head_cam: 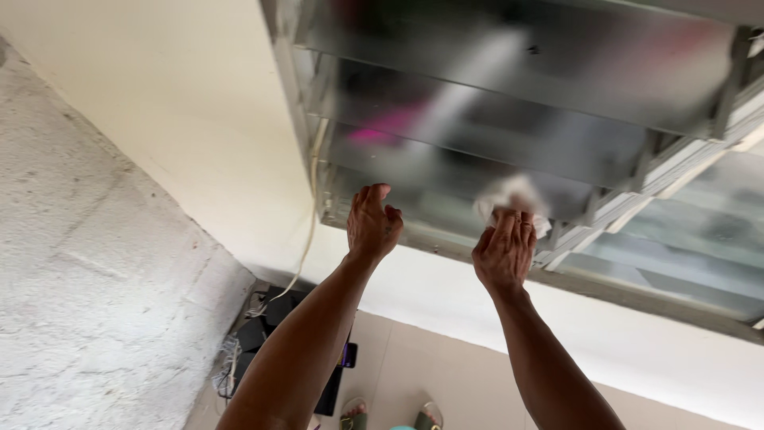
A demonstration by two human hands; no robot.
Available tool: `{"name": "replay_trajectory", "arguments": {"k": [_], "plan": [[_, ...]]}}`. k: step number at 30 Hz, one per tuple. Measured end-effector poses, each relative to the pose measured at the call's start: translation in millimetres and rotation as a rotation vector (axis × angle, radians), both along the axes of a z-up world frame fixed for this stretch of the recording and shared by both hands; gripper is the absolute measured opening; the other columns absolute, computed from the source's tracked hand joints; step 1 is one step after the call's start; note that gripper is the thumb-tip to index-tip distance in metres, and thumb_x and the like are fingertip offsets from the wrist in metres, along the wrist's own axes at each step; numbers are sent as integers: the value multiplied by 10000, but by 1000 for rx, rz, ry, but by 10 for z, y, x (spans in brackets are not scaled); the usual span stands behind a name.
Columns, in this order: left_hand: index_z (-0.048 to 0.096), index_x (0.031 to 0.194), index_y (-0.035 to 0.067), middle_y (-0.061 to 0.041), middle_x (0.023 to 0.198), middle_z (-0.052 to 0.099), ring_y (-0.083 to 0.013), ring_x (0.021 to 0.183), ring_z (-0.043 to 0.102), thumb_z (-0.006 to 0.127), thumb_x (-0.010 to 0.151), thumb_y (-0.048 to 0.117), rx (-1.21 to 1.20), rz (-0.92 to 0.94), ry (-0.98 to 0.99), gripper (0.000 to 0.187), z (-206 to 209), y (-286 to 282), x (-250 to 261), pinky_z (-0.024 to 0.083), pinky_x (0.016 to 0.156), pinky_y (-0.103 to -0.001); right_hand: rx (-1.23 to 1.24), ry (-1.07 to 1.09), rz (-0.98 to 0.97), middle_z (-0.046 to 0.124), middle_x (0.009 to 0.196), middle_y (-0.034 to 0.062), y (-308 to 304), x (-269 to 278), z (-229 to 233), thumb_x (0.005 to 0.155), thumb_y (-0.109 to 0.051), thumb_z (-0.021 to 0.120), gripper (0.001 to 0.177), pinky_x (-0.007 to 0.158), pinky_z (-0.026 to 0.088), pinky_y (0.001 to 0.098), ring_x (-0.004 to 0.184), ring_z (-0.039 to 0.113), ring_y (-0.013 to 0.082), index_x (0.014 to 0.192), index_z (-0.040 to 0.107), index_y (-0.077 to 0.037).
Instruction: The person wipes the individual glass panes of a louvered window using a white cloth, cleaning both the top and bottom surfaces of the glass slats.
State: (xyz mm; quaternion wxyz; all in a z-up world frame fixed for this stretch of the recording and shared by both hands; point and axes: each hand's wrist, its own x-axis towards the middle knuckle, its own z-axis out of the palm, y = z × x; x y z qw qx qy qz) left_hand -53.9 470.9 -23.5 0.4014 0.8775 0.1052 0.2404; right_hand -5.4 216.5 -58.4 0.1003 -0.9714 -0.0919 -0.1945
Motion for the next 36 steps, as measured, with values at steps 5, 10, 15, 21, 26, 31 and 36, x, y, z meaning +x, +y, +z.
{"name": "replay_trajectory", "arguments": {"k": [5,10,15,21,26,31,36], "plan": [[604,1239,26,-127,1211,650,-287,1160,591,574,872,52,-31,11,55,369,-22,339,-247,493,973,-455,-131,62,137,190,1675,211,1054,-133,77,1041,-398,333,670,1242,83,560,1541,118,449,1597,232,-38],[629,1190,42,-115,1162,666,-265,1138,610,561,946,103,-54,60,14,261,-43,660,-427,496,978,-450,-394,-44,289,200,1662,222,2194,-112,332,990,-439,415,731,1198,79,545,1529,166,435,1575,260,-30],[657,1097,40,-104,1095,692,-255,1099,620,585,923,94,-23,47,-82,196,-36,839,-403,501,966,-420,-174,119,579,351,1608,99,2342,-94,412,938,-387,495,607,1204,183,532,1487,271,378,1504,396,-193],[663,1085,56,-106,1164,664,-252,1119,588,671,822,66,435,-210,-129,264,-96,624,-123,486,952,-421,55,-91,320,567,1415,185,859,249,-77,1013,-216,440,411,1074,406,490,1289,499,335,1370,539,-38],[599,1240,-10,-145,1270,535,-280,1221,484,720,789,87,735,-258,23,477,0,506,88,471,920,-446,93,-339,-184,650,1326,153,182,125,-233,1000,-121,406,251,1307,341,483,1455,505,302,1087,632,-54],[569,1280,42,-168,1404,439,-347,1351,397,741,753,110,956,-192,-164,559,-15,407,265,456,987,-486,62,-462,290,623,1464,108,1007,-57,-405,1022,-95,437,363,1133,447,476,1433,490,276,1267,700,-50],[492,1394,168,-157,1528,325,-374,1390,327,738,783,107,1086,-335,-36,662,-35,209,451,427,1023,-553,446,-416,167,730,1215,42,442,-315,-208,955,64,460,340,944,624,397,1200,650,263,1103,699,-127]]}}
